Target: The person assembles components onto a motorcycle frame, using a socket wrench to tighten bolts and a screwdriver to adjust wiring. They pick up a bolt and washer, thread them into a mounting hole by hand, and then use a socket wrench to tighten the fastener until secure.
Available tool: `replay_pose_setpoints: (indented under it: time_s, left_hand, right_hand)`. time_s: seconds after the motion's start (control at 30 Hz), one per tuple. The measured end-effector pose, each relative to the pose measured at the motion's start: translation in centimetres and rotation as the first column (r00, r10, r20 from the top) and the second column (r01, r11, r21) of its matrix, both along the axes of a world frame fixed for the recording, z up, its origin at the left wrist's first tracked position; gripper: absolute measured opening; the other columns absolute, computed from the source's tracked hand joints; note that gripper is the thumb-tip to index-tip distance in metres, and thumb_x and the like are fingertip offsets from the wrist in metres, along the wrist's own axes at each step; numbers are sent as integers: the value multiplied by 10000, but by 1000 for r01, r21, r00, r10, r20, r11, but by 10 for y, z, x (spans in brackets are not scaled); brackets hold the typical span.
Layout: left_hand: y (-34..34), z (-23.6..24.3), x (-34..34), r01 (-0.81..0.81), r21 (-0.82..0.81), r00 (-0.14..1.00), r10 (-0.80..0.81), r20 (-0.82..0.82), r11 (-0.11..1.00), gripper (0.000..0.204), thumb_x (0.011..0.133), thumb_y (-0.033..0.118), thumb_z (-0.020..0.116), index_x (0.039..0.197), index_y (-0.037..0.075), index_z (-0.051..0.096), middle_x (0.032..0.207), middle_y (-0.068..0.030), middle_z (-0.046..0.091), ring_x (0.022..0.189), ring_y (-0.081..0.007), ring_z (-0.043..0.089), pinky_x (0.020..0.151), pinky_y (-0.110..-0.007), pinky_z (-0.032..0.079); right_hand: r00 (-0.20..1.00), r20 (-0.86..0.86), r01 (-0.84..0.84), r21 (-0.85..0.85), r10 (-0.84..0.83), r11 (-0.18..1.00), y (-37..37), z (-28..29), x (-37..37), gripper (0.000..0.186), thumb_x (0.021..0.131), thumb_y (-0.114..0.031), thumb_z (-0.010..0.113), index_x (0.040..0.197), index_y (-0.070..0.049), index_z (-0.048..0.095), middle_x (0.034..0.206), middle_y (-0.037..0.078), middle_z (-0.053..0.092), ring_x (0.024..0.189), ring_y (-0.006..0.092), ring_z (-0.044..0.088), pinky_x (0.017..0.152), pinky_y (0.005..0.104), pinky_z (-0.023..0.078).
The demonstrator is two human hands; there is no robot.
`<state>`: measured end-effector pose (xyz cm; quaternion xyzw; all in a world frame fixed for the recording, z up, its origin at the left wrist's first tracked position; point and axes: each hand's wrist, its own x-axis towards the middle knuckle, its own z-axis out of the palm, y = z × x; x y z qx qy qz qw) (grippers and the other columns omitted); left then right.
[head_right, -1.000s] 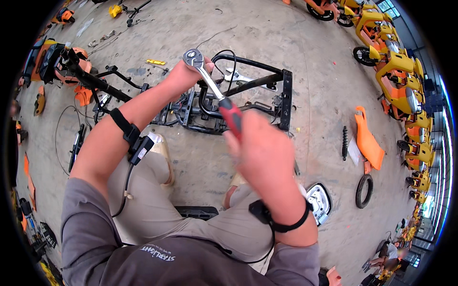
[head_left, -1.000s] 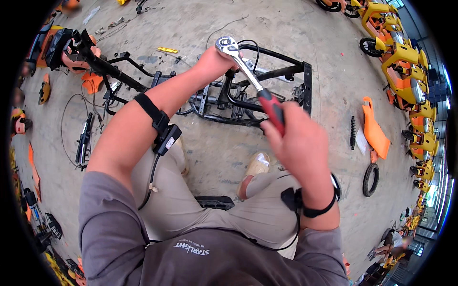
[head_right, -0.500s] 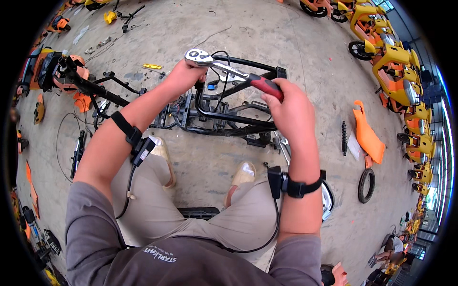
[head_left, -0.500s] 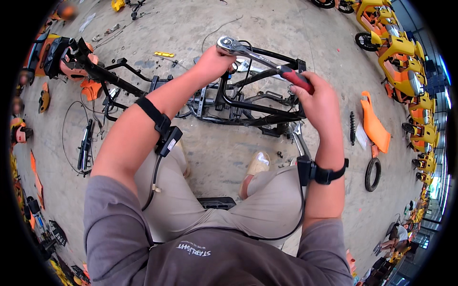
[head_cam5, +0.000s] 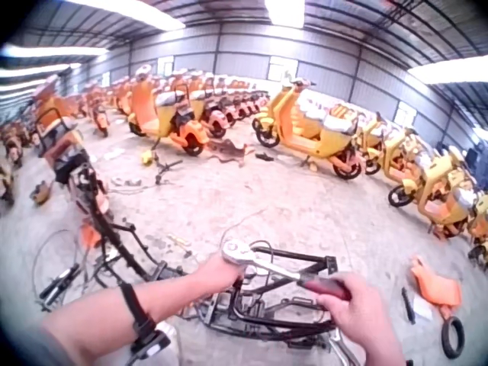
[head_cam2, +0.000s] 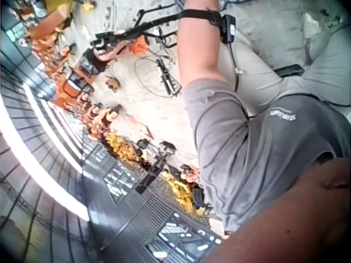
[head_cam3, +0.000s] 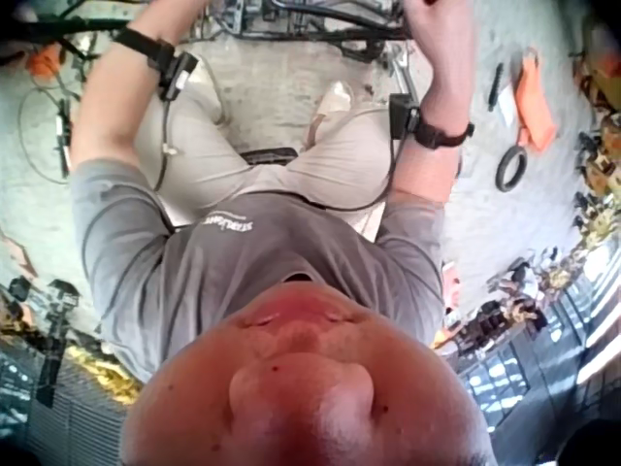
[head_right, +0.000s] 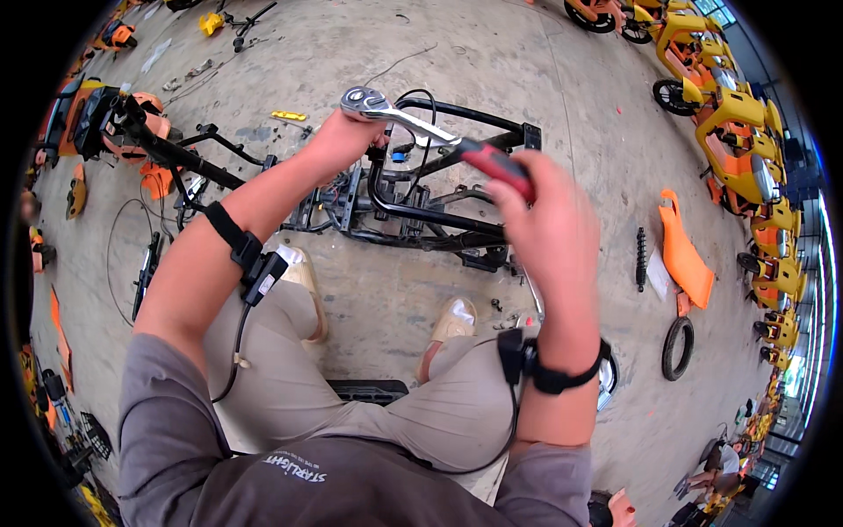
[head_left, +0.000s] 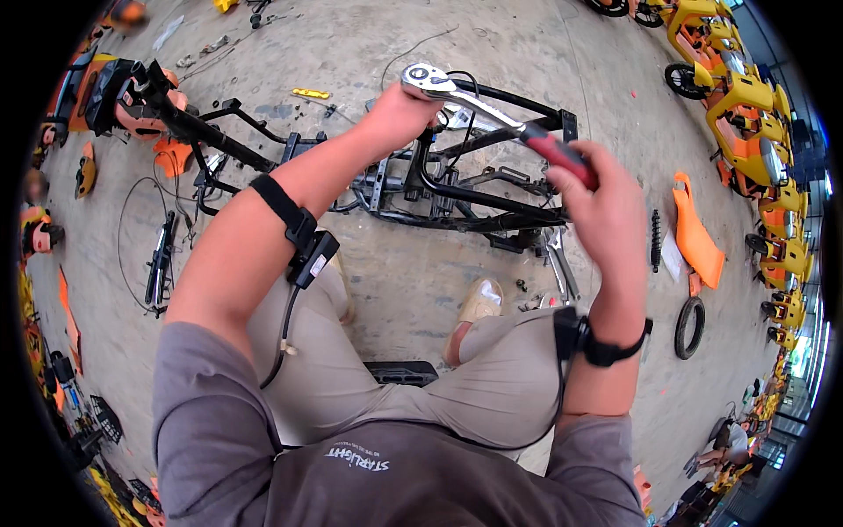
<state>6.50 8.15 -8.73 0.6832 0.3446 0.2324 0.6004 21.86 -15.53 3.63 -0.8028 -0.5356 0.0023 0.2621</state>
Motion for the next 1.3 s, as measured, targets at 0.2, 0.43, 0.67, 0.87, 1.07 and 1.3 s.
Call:
replay_pose_setpoints:
  time_s: [0.2,0.43,0.67,0.87,1.07,1.3]
  left_hand:
    - [-3,13,-2,-21,-57,999,18,-49,998,104,935,115,609,946,21,653,803,-27,644,764,-120,601,718,-296,477]
    - [-10,3,-5,-98,156,994,89,64,983,219,978,246,658,1074,50,665,851,-12,644,793,-111,598,706,-305,492]
    - [2,-4,4,-25,56,998,28,-48,998,141,923,140,622,980,26,679,820,-41,676,729,-132,622,702,-315,496]
    - [3,0,-2,-29,2,999,29,-13,1000,174,903,179,676,970,18,681,782,-43,673,728,-138,624,692,-314,496]
    - [-7,0,-4,-77,165,997,77,9,983,191,974,212,654,1059,41,661,853,-30,651,760,-111,608,678,-291,496]
    - [-3,3,-6,-17,42,1000,17,-2,999,143,974,178,624,1019,46,654,838,-17,623,788,-112,576,744,-298,471]
  right_hand:
    - [994,-95,-51,39,55,998,12,-6,16,304,822,-241,774,1062,-79,685,893,154,688,822,354,663,719,406,515]
    - [993,-26,-121,-166,118,979,-17,-2,-79,331,798,-267,797,1021,-84,635,819,162,678,727,387,667,638,450,524]
    - [982,-186,38,37,-30,999,0,-4,-7,353,818,-249,792,1094,-71,664,906,169,690,808,364,667,697,410,518]
    - [998,-50,-25,20,26,999,9,-13,7,334,818,-246,785,1070,-60,668,893,166,687,810,361,658,707,424,510]
    - [988,-25,-154,-165,152,974,-20,-10,-89,407,837,-311,762,998,-47,498,819,169,626,678,389,647,580,475,512]
    - [996,-73,-52,-40,49,998,-9,-5,-49,312,859,-251,746,1082,-88,602,870,168,675,778,393,663,664,467,518]
